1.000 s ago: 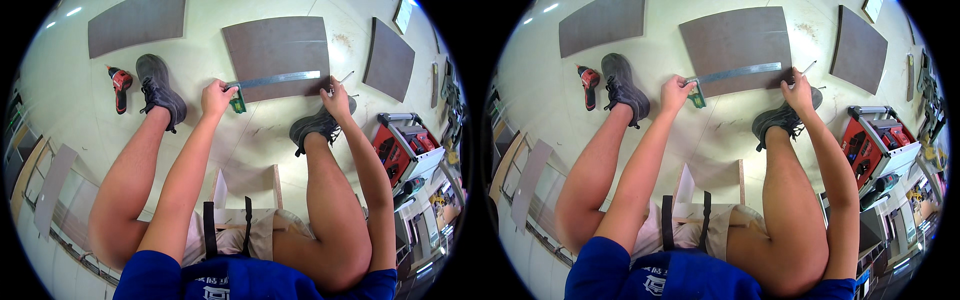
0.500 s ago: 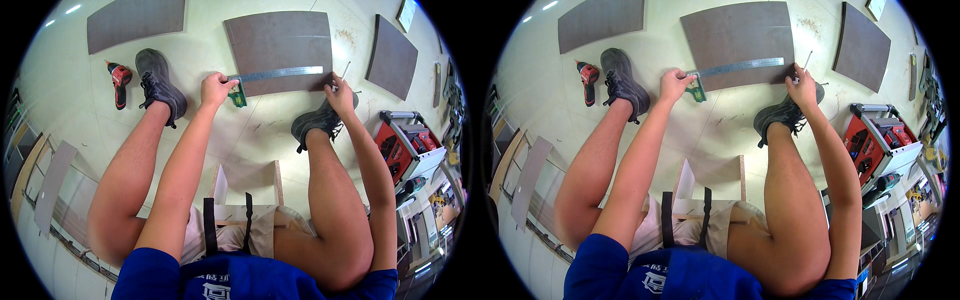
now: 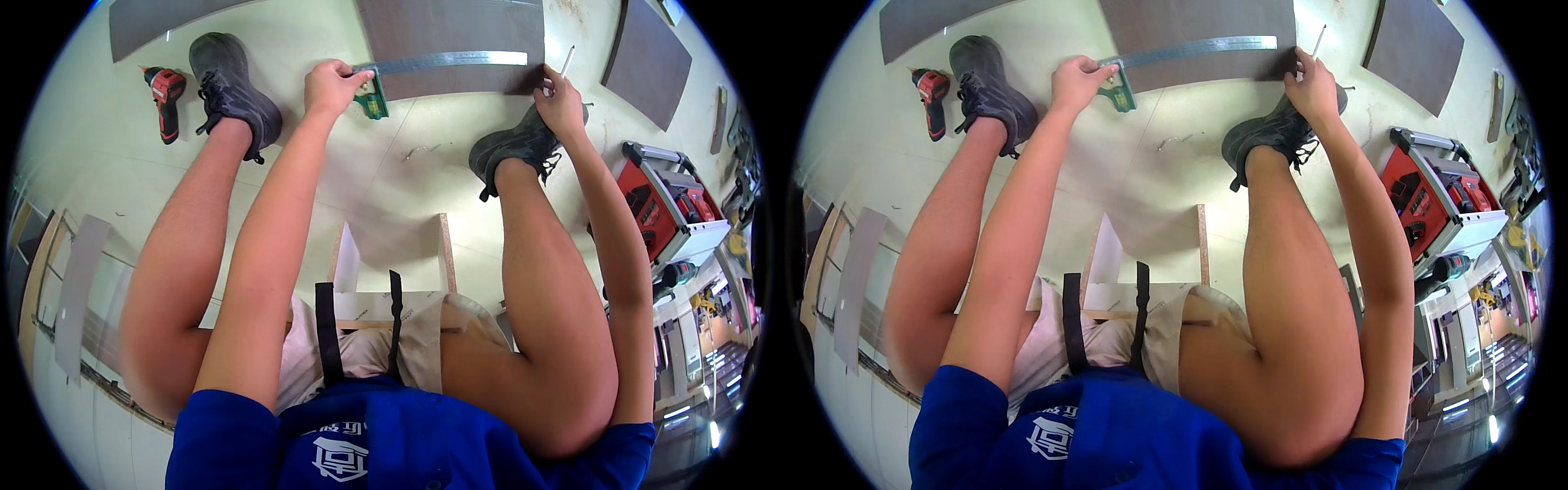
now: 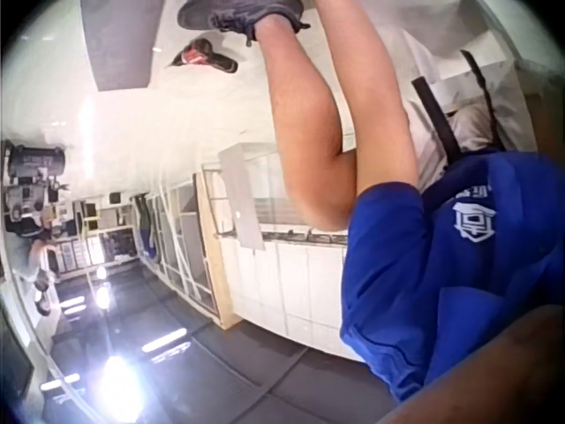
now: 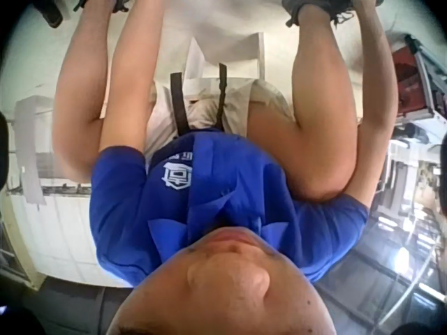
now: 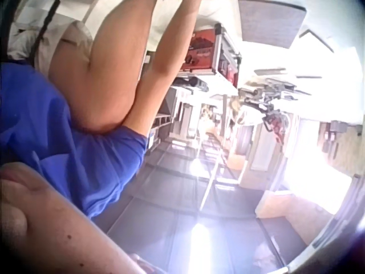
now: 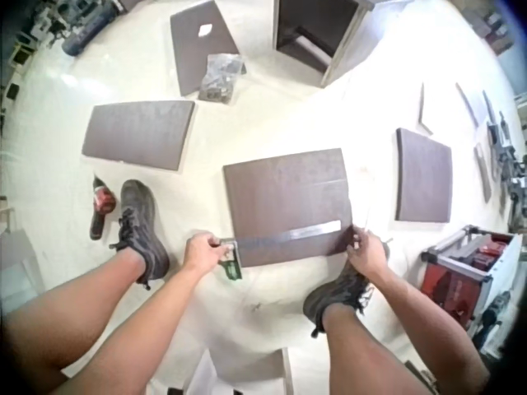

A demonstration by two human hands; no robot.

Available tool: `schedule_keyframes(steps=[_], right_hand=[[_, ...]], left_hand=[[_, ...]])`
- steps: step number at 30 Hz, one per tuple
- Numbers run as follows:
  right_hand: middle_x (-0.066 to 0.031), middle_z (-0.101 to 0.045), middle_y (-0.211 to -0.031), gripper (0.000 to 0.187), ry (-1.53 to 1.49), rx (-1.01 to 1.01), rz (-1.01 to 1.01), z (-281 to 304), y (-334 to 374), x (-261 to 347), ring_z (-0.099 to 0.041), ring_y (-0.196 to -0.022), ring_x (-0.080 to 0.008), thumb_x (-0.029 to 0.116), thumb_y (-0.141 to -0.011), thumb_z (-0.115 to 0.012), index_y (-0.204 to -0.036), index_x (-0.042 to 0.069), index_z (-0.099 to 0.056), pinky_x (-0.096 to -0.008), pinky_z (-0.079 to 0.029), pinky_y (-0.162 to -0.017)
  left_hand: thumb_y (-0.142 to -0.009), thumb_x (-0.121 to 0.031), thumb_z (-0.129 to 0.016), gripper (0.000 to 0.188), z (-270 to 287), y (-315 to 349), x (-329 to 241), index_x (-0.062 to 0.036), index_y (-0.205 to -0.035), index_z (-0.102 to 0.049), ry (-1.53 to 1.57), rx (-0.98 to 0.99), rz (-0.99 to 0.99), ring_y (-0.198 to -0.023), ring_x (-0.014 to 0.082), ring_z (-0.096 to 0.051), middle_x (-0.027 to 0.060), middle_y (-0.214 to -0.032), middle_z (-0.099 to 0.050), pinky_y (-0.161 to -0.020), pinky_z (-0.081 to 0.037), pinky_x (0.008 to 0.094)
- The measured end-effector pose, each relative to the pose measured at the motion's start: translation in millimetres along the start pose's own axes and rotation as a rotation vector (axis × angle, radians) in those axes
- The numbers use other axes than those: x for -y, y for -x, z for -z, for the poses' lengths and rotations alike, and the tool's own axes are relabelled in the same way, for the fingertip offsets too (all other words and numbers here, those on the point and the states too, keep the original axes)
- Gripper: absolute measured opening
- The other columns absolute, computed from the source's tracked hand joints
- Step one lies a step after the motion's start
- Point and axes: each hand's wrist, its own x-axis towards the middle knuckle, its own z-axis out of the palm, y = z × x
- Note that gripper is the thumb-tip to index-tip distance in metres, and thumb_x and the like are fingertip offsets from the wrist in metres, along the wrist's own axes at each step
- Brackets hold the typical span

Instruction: The person sits on the floor and uses a combination square and pencil to mark straight lines on several rectangular wood panels. The person repeatedly positions the square, draws lines, and repositions the tool to mark multiple panels.

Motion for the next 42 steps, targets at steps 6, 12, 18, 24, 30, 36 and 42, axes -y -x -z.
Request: schedule_keyframes(steps=[6, 12, 18, 24, 30, 36, 42], right_hand=[[-0.0185, -0.071, -0.116, 0.055, -0.087, 0.122, -0.012, 11.3, -4.9, -3.8, -0.07, -0.103, -0.0338, 0.007, -0.083, -0.066, -0.137, 0.006, -0.058, -0.0403, -0.055, -0.092], [-0.0164, -0.072, -0.118, 0.053, -0.096, 0.176, 0.294, 62.4, -27.3, 18.1, -0.07, -0.106, -0.0353, 0.0, -0.091, -0.058, -0.143, 0.008, -0.051, -0.0408, -0.054, -0.092], [-0.0118, -0.072, -0.088, 0.046, -0.247, 0.475, 0.305, 77.1, -28.6, 142.3, -0.065, -0.074, -0.0215, 0.028, -0.108, -0.045, -0.149, 0.008, -0.048, -0.0341, -0.053, -0.074], [-0.0036, -0.063, -0.074, 0.049, -0.319, 0.626, 0.383, 23.7, -55.3, 193.4, -0.053, -0.063, -0.0119, 0.037, -0.109, -0.041, -0.14, 0.003, -0.058, -0.0304, -0.049, -0.062], [-0.0005, -0.064, -0.076, 0.038, -0.557, 0.698, 0.189, -21.7, -73.3, 197.6, -0.054, -0.064, -0.0099, 0.029, -0.106, -0.052, -0.122, -0.001, -0.068, -0.0272, -0.048, -0.063], [-0.0072, -0.074, -0.086, 0.025, -0.46, 0.574, 0.321, -38.0, -75.0, 206.2, -0.065, -0.073, -0.0137, 0.024, -0.096, -0.066, -0.109, 0.004, -0.074, -0.0304, -0.052, -0.07], [-0.0099, -0.074, -0.084, 0.024, -0.445, 0.586, 0.309, -58.2, -84.3, 203.7, -0.067, -0.072, -0.0171, 0.025, -0.092, -0.069, -0.105, 0.006, -0.075, -0.0325, -0.053, -0.072]], left_hand=[[-0.074, -0.047, -0.088, 0.05, 2.8, -0.4, -1.1, -0.0005, -0.082, -0.071, 0.002, 0.032, 0.001, -0.069, 0.0174, -0.065, 0.0082, -0.077, -0.071, -0.068, -0.053, 0.0338], [-0.074, -0.044, -0.089, 0.047, 3.3, -1.4, -1.0, -0.0012, -0.078, -0.069, 0.025, 0.053, 0.052, -0.064, 0.0166, -0.063, 0.0076, -0.071, -0.068, -0.064, -0.052, 0.0344], [-0.075, -0.043, -0.089, 0.045, 2.7, -1.3, -2.9, -0.0041, -0.08, -0.068, 0.013, 0.067, 0.051, -0.067, 0.0191, -0.065, 0.0066, -0.077, -0.07, -0.063, -0.052, 0.0363], [-0.074, -0.043, -0.089, 0.044, 2.2, -0.5, -3.4, -0.0054, -0.08, -0.068, 0.005, 0.066, 0.065, -0.067, 0.0192, -0.065, 0.0059, -0.077, -0.07, -0.062, -0.052, 0.0359], [-0.075, -0.046, -0.087, 0.041, 4.3, 2.2, -8.4, -0.009, -0.085, -0.071, -0.013, 0.094, 0.124, -0.071, 0.0199, -0.068, 0.0051, -0.08, -0.072, -0.065, -0.054, 0.0371], [-0.076, -0.046, -0.087, 0.041, 8.8, 5.4, -10.4, -0.0094, -0.088, -0.073, -0.02, 0.096, 0.117, -0.072, 0.0207, -0.069, 0.0057, -0.082, -0.074, -0.066, -0.055, 0.0373], [-0.076, -0.048, -0.086, 0.043, 11.0, 6.6, -15.5, -0.0099, -0.092, -0.075, -0.043, 0.105, 0.135, -0.076, 0.022, -0.071, 0.0066, -0.083, -0.074, -0.068, -0.056, 0.0385]])
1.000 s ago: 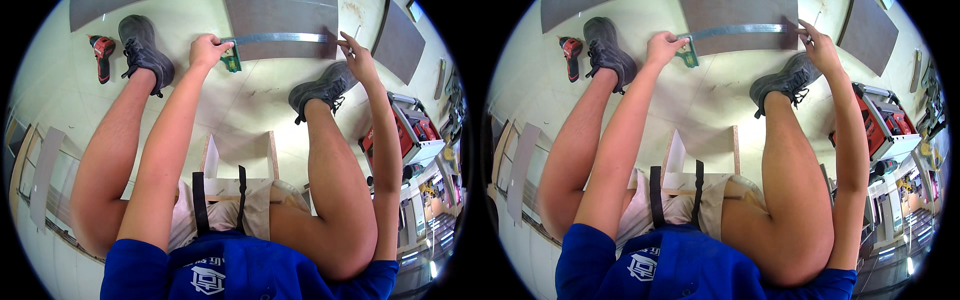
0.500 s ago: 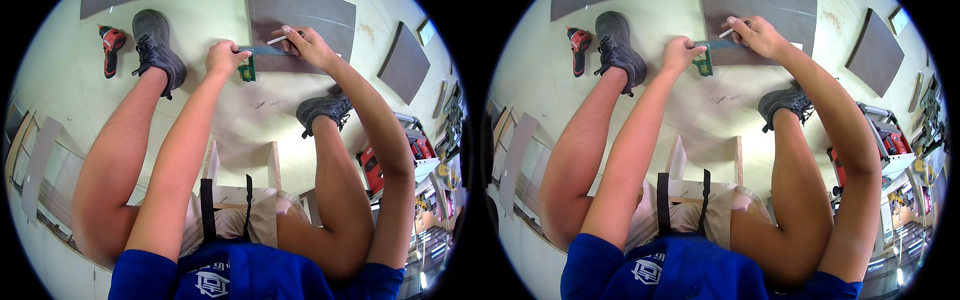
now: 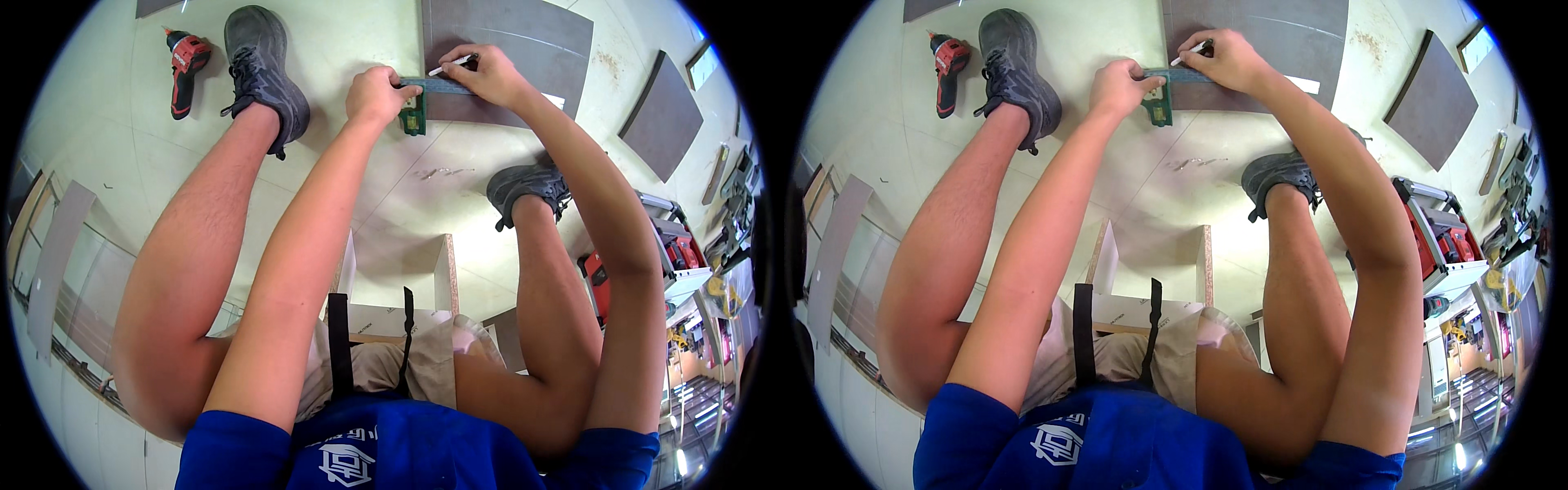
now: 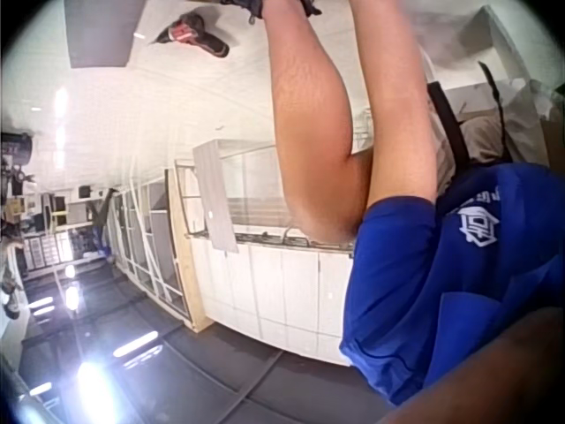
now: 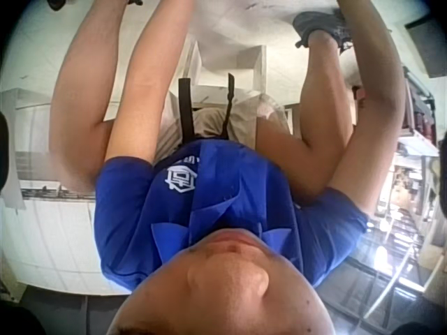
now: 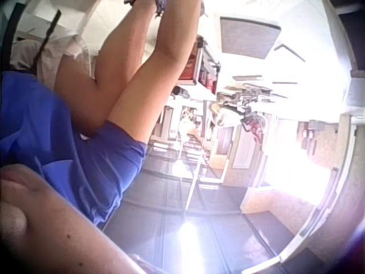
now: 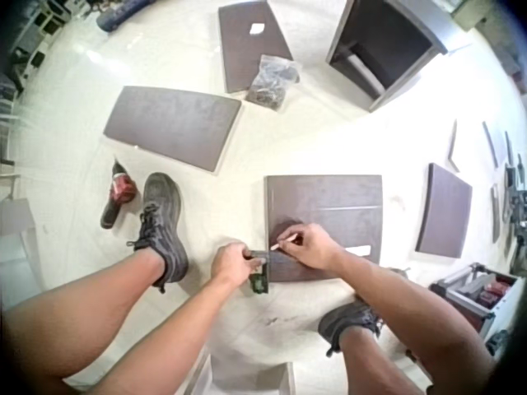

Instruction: The person sits on the floor and uses a combination square and pencil to mark straight lines on several rectangular wood panels. The person repeatedly positions the square, draws lines, and repositions the tool to mark multiple panels.

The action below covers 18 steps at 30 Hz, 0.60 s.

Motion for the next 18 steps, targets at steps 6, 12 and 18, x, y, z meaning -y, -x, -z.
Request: schedule_keyframes(steps=[6, 12, 18], right_hand=[[-0.0111, -0.074, -0.084, 0.022, 0.103, 0.026, 0.053, -1.6, -3.3, 4.9, -0.068, -0.072, -0.0219, 0.024, -0.091, -0.068, -0.102, 0.006, -0.076, -0.0338, -0.054, -0.072], [-0.0115, -0.074, -0.084, 0.022, 0.173, 0.032, 0.062, 13.7, 7.1, 6.3, -0.067, -0.072, -0.0202, 0.021, -0.091, -0.067, -0.103, 0.003, -0.074, -0.0329, -0.054, -0.07], [-0.0104, -0.071, -0.078, 0.023, 0.188, 0.031, -0.077, 43.8, 26.6, -9.3, -0.066, -0.068, -0.0151, 0.021, -0.092, -0.068, -0.103, 0.001, -0.073, -0.0302, -0.053, -0.068]], left_hand=[[-0.076, -0.048, -0.086, 0.043, -1.9, 0.1, 2.0, -0.0093, -0.092, -0.075, 0.006, -0.007, -0.008, -0.075, 0.0233, -0.071, 0.0073, -0.082, -0.074, -0.068, -0.056, 0.039], [-0.077, -0.047, -0.085, 0.042, -4.1, 2.6, 0.0, -0.0086, -0.089, -0.074, 0.002, -0.032, -0.011, -0.073, 0.0234, -0.07, 0.007, -0.08, -0.073, -0.067, -0.055, 0.0395], [-0.077, -0.045, -0.086, 0.043, -5.4, 3.7, -0.3, -0.0059, -0.083, -0.07, 0.027, -0.034, -0.012, -0.068, 0.0214, -0.067, 0.0071, -0.076, -0.071, -0.063, -0.052, 0.0384]])
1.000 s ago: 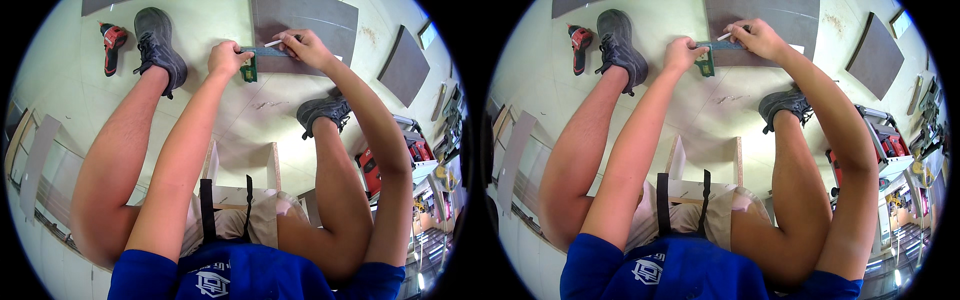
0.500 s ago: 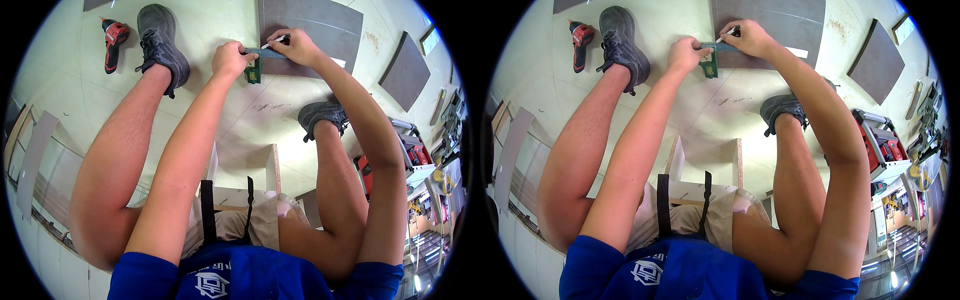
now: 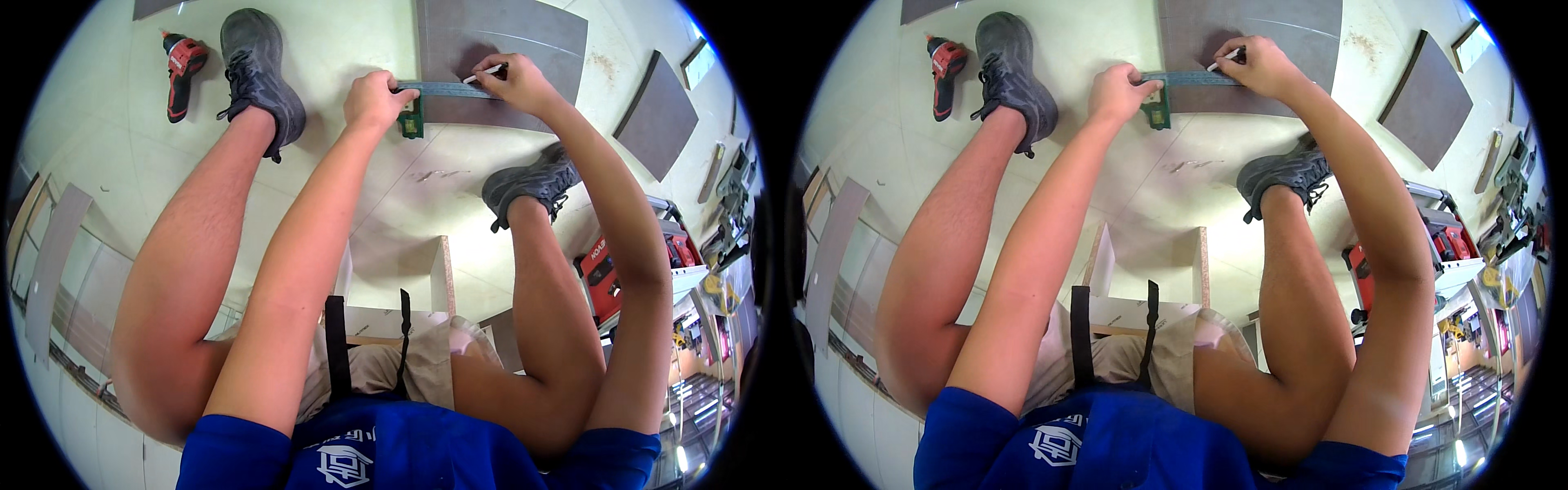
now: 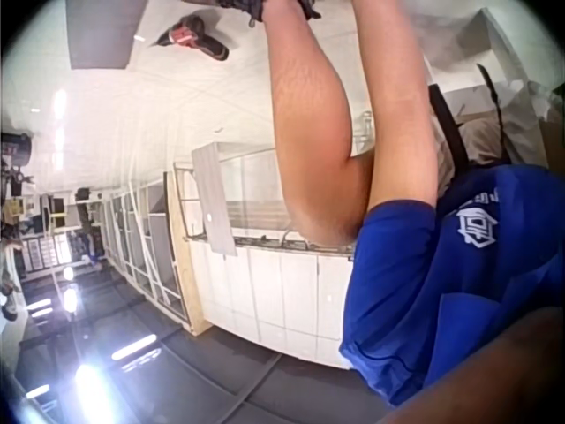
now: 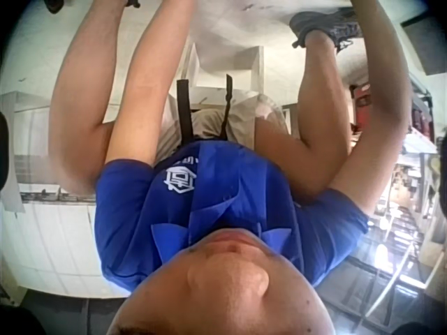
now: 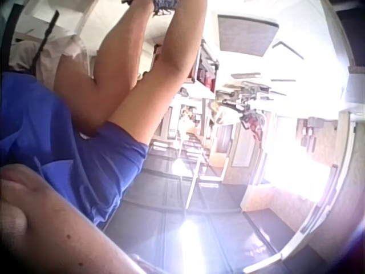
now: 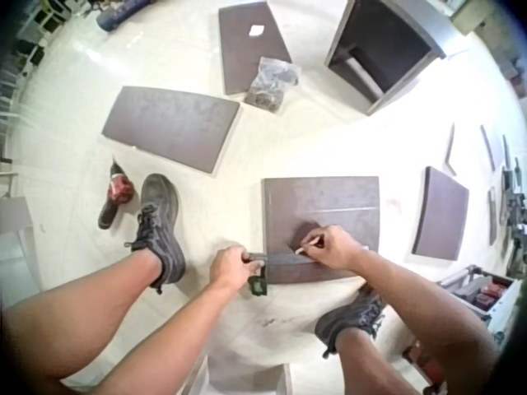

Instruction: The person sits on the floor and uses a combination square and pencil to mark straight lines on several rectangular wood panels. The person repeatedly positions the square, draws lines, and repositions the tool to mark multiple panels.

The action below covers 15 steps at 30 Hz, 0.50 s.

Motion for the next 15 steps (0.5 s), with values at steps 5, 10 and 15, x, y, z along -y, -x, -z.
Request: schedule_keyframes(steps=[5, 10, 15], right_hand=[[-0.0141, -0.072, -0.08, 0.024, 0.045, -0.066, 0.057, 4.7, 5.8, -3.0, -0.069, -0.07, -0.0231, 0.023, -0.089, -0.066, -0.101, 0.004, -0.074, -0.0342, -0.055, -0.071], [-0.0139, -0.072, -0.078, 0.025, 0.005, -0.027, 0.108, -22.5, -17.5, 24.2, -0.068, -0.067, -0.0217, 0.022, -0.091, -0.065, -0.104, 0.003, -0.073, -0.0336, -0.054, -0.067], [-0.0153, -0.072, -0.078, 0.025, -0.019, 0.014, 0.065, -38.1, -26.6, 38.8, -0.068, -0.067, -0.0238, 0.023, -0.09, -0.066, -0.104, 0.004, -0.074, -0.0353, -0.055, -0.067]], left_hand=[[-0.08, -0.045, -0.084, 0.04, -0.2, 0.6, -3.6, -0.0088, -0.086, -0.07, -0.029, 0.015, 0.012, -0.069, 0.0211, -0.068, 0.0046, -0.076, -0.071, -0.064, -0.053, 0.0394], [-0.08, -0.045, -0.083, 0.04, -6.4, -1.2, 2.9, -0.009, -0.093, -0.069, -0.043, -0.039, -0.068, -0.074, 0.0244, -0.07, 0.0059, -0.082, -0.073, -0.066, -0.054, 0.0404], [-0.081, -0.042, -0.083, 0.042, -1.4, 1.3, -1.4, -0.0065, -0.097, -0.067, -0.076, -0.035, -0.084, -0.078, 0.024, -0.072, 0.0099, -0.088, -0.076, -0.07, -0.055, 0.0389]])
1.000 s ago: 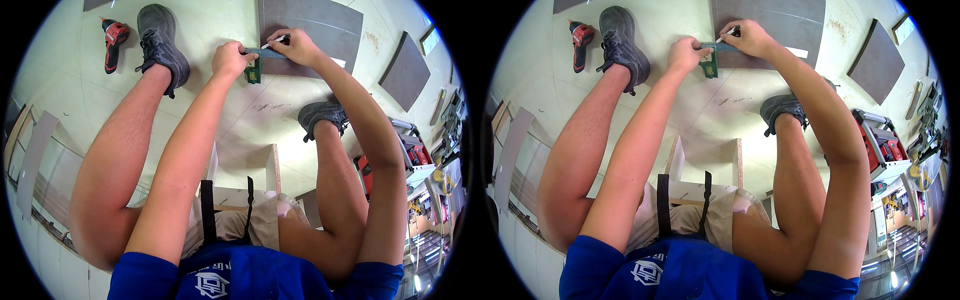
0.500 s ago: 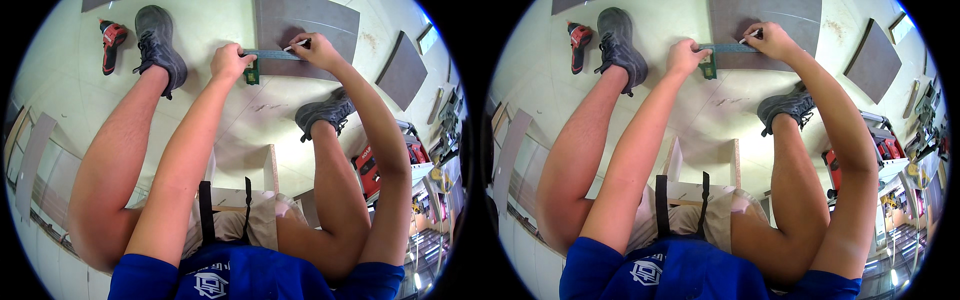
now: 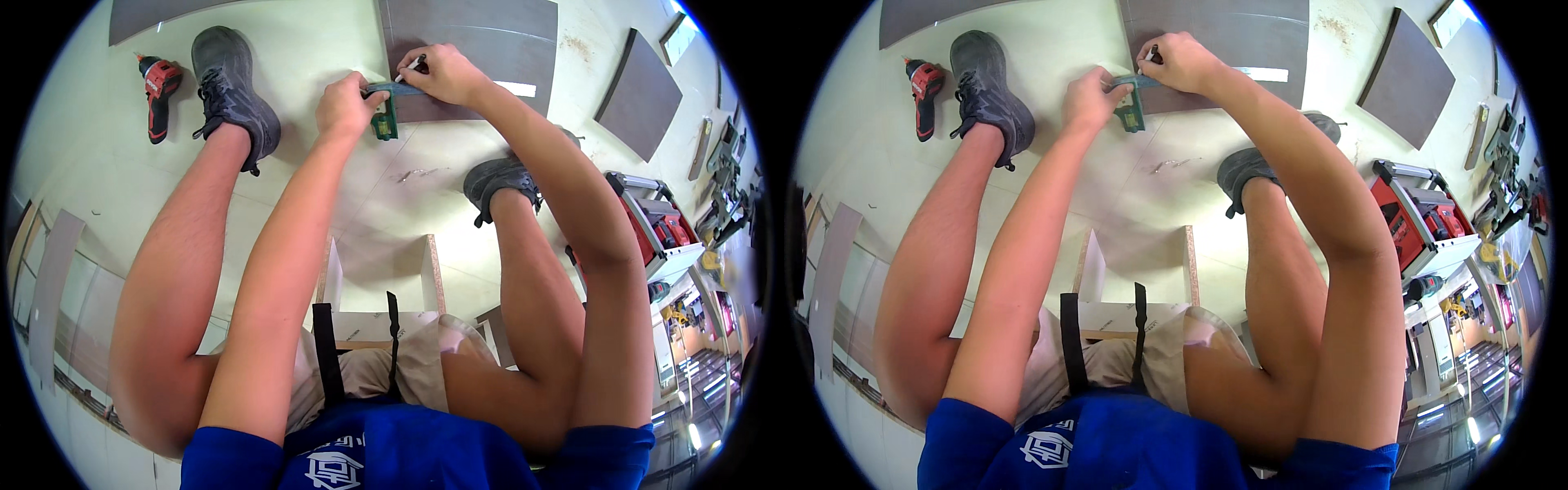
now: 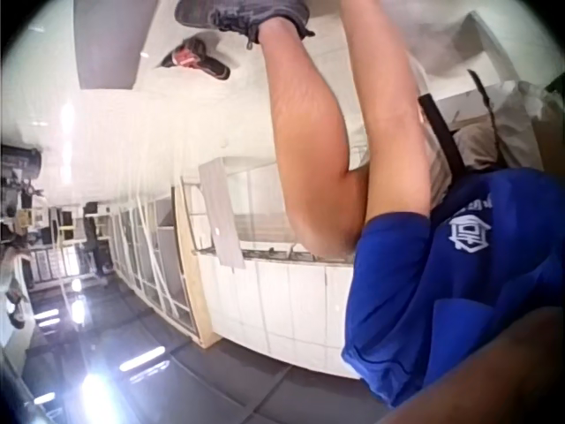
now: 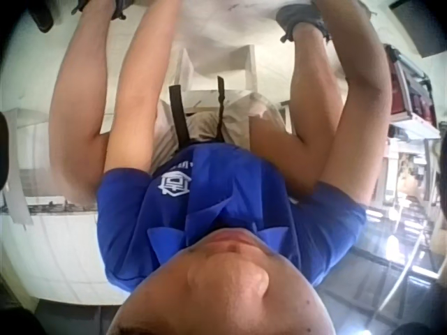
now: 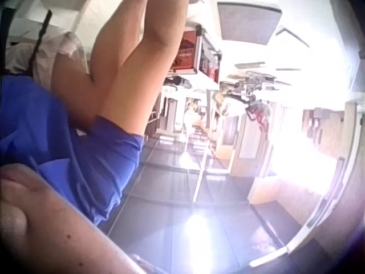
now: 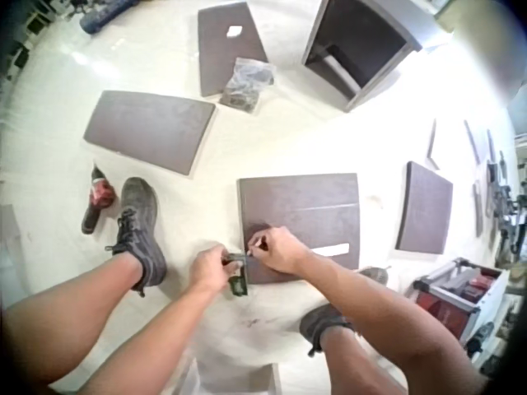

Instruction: The person sits on the floor and uses a combination square and pencil to mark straight lines on several rectangular wood panels. The person repeatedly positions the square, draws lines, and repositions the tool to mark multiple panels.

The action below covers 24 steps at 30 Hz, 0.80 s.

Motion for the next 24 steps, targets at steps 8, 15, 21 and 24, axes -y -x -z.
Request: schedule_keyframes(steps=[8, 15, 21, 24], right_hand=[[-0.0098, -0.073, -0.08, 0.023, 0.058, -0.312, -0.141, 83.2, 101.2, -78.0, -0.063, -0.068, -0.0108, 0.02, -0.092, -0.068, -0.108, 0.004, -0.074, -0.0293, -0.053, -0.067], [-0.016, -0.057, -0.141, 0.058, 0.596, -0.198, 0.055, 33.0, 162.2, -60.5, -0.049, -0.136, -0.0336, 0.003, -0.088, -0.053, -0.145, 0.012, -0.05, -0.0459, -0.039, -0.114], [-0.0125, -0.041, -0.156, 0.05, 0.801, -0.157, 0.065, -7.9, 138.3, -59.7, -0.028, -0.151, -0.0291, 0.009, -0.094, -0.054, -0.143, 0.01, -0.047, -0.0472, -0.026, -0.123], [-0.0124, -0.041, -0.157, 0.048, 0.826, -0.147, 0.046, -7.1, 145.2, -69.5, -0.028, -0.151, -0.029, 0.009, -0.095, -0.051, -0.142, 0.01, -0.048, -0.0483, -0.025, -0.123]], left_hand=[[-0.083, -0.043, -0.08, 0.041, 2.0, 1.7, -2.9, -0.0072, -0.098, -0.067, -0.012, 0.037, 0.021, -0.084, 0.0293, -0.071, 0.011, -0.091, -0.074, -0.072, -0.055, 0.0433], [-0.082, -0.041, -0.082, 0.041, -4.6, -0.9, -1.6, -0.0053, -0.096, -0.067, -0.044, -0.029, -0.021, -0.083, 0.0287, -0.071, 0.0114, -0.089, -0.073, -0.072, -0.055, 0.0422], [-0.082, -0.038, -0.083, 0.039, -10.9, -7.7, 1.6, -0.005, -0.094, -0.067, 0.06, -0.022, -0.025, -0.079, 0.0275, -0.072, 0.0104, -0.087, -0.074, -0.072, -0.055, 0.0414], [-0.084, -0.029, -0.082, 0.034, -10.7, 0.9, -3.3, -0.0007, -0.096, -0.067, 0.05, -0.033, -0.039, -0.081, 0.024, -0.074, 0.0123, -0.089, -0.077, -0.076, -0.056, 0.0351]])
